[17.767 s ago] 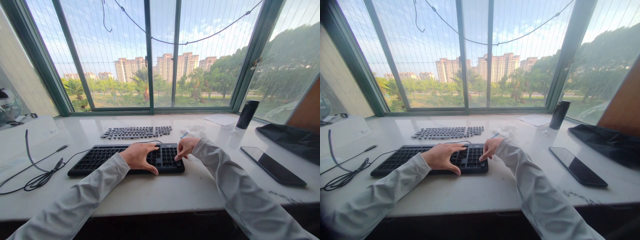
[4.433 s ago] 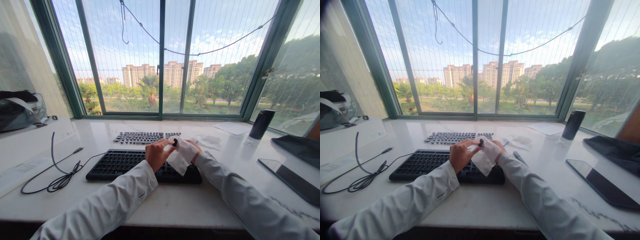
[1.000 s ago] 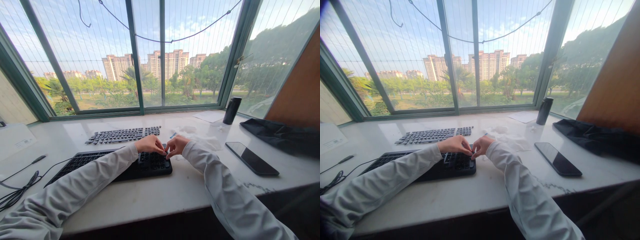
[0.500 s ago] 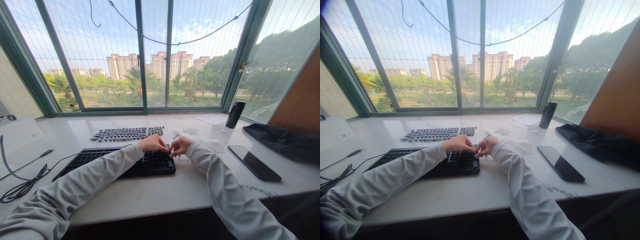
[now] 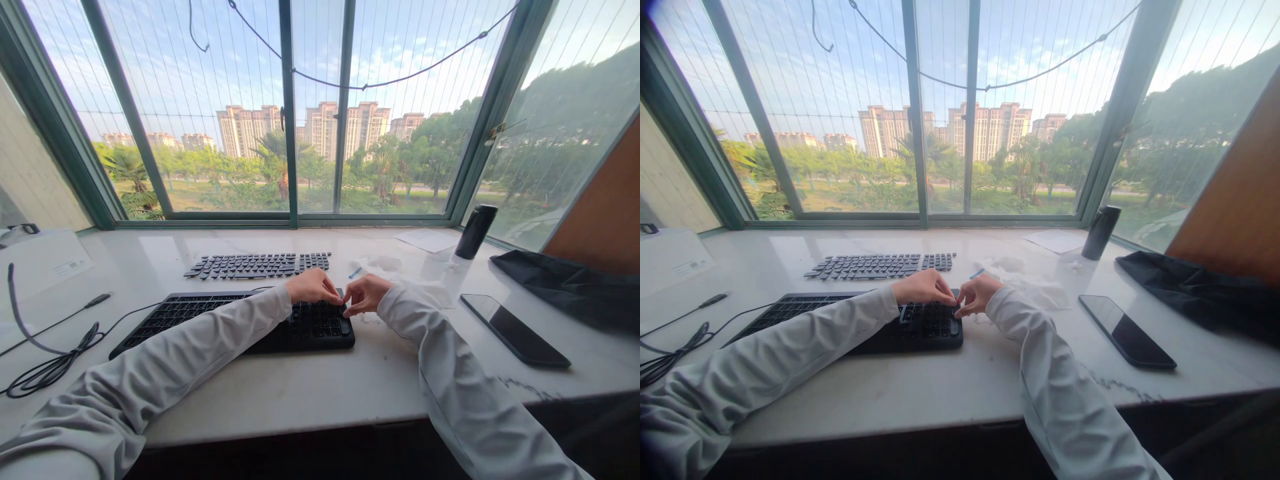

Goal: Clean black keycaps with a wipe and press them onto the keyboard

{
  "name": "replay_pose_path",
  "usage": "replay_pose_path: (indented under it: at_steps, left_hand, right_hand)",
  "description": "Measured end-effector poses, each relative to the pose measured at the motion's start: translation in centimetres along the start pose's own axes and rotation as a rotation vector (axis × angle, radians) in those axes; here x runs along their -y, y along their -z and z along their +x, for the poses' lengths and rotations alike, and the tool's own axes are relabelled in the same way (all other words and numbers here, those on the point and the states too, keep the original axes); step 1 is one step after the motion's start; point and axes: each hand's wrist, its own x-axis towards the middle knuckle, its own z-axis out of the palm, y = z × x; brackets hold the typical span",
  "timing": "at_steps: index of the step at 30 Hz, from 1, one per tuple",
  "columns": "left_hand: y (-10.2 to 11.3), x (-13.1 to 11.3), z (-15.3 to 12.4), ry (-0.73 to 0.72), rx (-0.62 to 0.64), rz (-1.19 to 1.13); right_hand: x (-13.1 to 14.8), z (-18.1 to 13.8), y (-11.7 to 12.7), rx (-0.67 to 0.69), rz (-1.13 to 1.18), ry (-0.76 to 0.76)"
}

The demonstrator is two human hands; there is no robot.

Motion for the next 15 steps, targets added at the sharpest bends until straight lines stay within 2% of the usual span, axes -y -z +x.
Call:
replay_pose_path:
  at_steps: [4,11,15]
  left_hand:
    - [-0.06,0.26,0.09,-0.002,0.003,0.001]
    - [-0.44,0.95,0.09,0.012,0.047,-0.088]
    - [-0.7,0.9,0.07,0.024,0.048,-0.144]
  right_hand:
    - [0.21,0.14,-0.08,-0.008,-0.053,0.001]
    - [0.45,0.24,-0.32,0.01,0.049,-0.058]
    - [0.65,0.38,-0.22,-0.015,0.013,-0.052]
